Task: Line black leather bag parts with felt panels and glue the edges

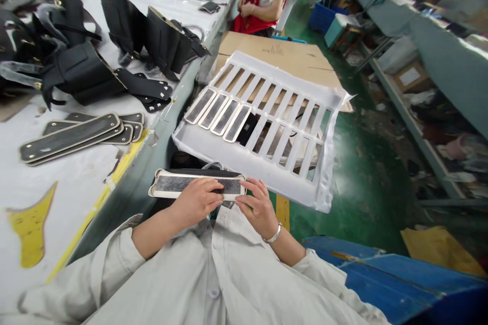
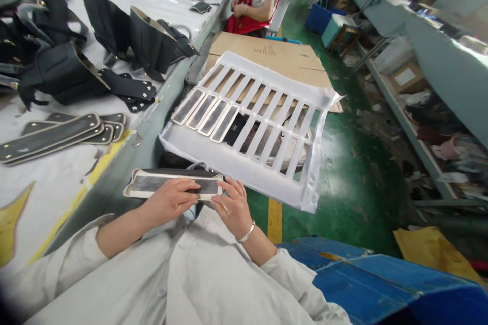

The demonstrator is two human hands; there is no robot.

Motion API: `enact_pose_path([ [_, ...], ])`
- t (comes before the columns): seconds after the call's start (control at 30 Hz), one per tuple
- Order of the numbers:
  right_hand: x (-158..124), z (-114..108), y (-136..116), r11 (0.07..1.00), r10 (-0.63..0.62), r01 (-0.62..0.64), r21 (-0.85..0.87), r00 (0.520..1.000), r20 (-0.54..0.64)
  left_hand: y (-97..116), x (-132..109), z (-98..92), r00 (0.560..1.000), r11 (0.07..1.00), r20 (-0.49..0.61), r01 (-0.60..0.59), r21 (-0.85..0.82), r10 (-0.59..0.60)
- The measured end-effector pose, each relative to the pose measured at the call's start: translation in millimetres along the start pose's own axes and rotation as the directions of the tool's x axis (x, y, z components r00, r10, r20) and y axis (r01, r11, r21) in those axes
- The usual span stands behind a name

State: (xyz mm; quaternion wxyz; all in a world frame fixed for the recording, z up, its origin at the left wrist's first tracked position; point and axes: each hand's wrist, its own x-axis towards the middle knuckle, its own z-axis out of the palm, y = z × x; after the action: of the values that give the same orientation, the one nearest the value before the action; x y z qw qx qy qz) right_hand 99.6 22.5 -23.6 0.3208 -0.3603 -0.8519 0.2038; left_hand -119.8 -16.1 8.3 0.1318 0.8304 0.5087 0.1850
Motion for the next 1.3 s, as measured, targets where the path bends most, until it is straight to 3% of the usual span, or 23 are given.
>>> enact_pose_path([
  [0.23, -3, 8, -7, 0.998, 0.058, -0.058, 0.003, 0.996, -0.069, 6, -11, 12.9, 0.994, 0.998, -0.107, 0.037, 0.053, -0.031],
  [0.4, 2, 8, -16, 0.997, 0.065, -0.069, -0.043, 0.994, -0.084, 6, -10, 14.4, 0.991, 0.997, -0.115, 0.078, 0.029, -0.074],
  [0.7, 4, 0, -11, 0.973, -0.123, 0.129, -0.193, 0.991, 0.045, 2, -10, 7.6, 1.000, 0.999, -0.021, 0.021, 0.048, -0.020],
  [0.93, 18, -5, -21, 0.986, -0.108, 0.124, -0.111, 0.984, 0.142, 0, -13, 11.3, 0.999, 0.998, -0.040, 0.021, 0.066, -0.019],
  [1.1, 21, -12, -21, 0.974, -0.151, 0.174, -0.142, 0.975, 0.162, -6, -14, 12.6, 0.997, 0.999, -0.073, 0.023, 0.041, -0.020],
  [1.3, 7, -2, -8, 0.901, -0.313, 0.332, -0.279, 0.943, 0.112, -6, -13, 8.7, 0.999, 1.000, -0.043, 0.023, 0.002, -0.023],
])
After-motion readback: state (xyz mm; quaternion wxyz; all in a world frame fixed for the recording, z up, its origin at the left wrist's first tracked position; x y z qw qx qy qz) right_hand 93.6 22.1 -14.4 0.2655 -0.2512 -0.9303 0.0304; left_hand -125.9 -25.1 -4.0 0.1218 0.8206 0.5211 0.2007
